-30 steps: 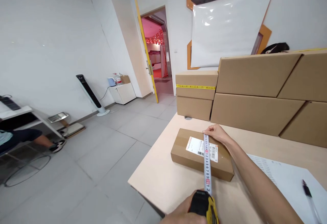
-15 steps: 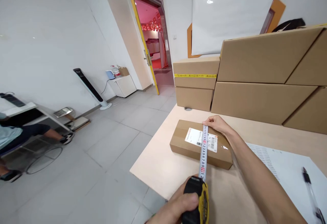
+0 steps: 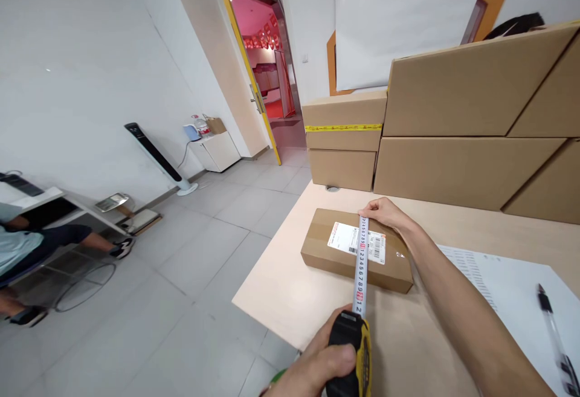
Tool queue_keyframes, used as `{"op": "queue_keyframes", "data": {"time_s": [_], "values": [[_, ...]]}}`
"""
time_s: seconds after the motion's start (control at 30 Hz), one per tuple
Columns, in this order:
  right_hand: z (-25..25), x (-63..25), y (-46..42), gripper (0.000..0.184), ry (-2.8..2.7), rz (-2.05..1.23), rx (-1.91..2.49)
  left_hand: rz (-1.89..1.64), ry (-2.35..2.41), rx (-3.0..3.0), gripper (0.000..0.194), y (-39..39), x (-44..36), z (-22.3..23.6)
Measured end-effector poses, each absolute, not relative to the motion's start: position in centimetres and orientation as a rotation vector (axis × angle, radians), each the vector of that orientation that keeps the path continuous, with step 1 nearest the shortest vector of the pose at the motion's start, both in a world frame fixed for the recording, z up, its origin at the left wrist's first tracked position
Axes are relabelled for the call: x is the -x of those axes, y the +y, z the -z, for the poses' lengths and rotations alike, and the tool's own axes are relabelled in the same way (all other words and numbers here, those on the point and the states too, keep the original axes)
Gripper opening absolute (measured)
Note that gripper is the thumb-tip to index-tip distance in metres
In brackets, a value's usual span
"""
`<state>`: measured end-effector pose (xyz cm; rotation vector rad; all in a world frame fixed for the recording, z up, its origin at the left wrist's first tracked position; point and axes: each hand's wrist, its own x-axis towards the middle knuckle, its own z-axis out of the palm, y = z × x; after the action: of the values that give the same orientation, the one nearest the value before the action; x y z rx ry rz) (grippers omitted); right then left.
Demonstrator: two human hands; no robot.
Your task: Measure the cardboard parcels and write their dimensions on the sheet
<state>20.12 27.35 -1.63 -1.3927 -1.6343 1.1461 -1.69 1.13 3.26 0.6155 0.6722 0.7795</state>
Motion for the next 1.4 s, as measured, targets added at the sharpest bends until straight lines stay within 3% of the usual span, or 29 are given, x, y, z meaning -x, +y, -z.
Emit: {"op": "queue_keyframes", "data": {"time_s": [0.2,1.4], "values": [[1.53,-20.06,27.25,0.028,-1.625,-1.157,1.410,-0.754,0.680,-0.603,0.063,1.08,1.67,-3.08],[0.74,-19.89,26.65,0.036,-1.641,-1.131,1.430,-0.759,0.667,-0.683,0.062,1.28,1.73,-2.32]]}}
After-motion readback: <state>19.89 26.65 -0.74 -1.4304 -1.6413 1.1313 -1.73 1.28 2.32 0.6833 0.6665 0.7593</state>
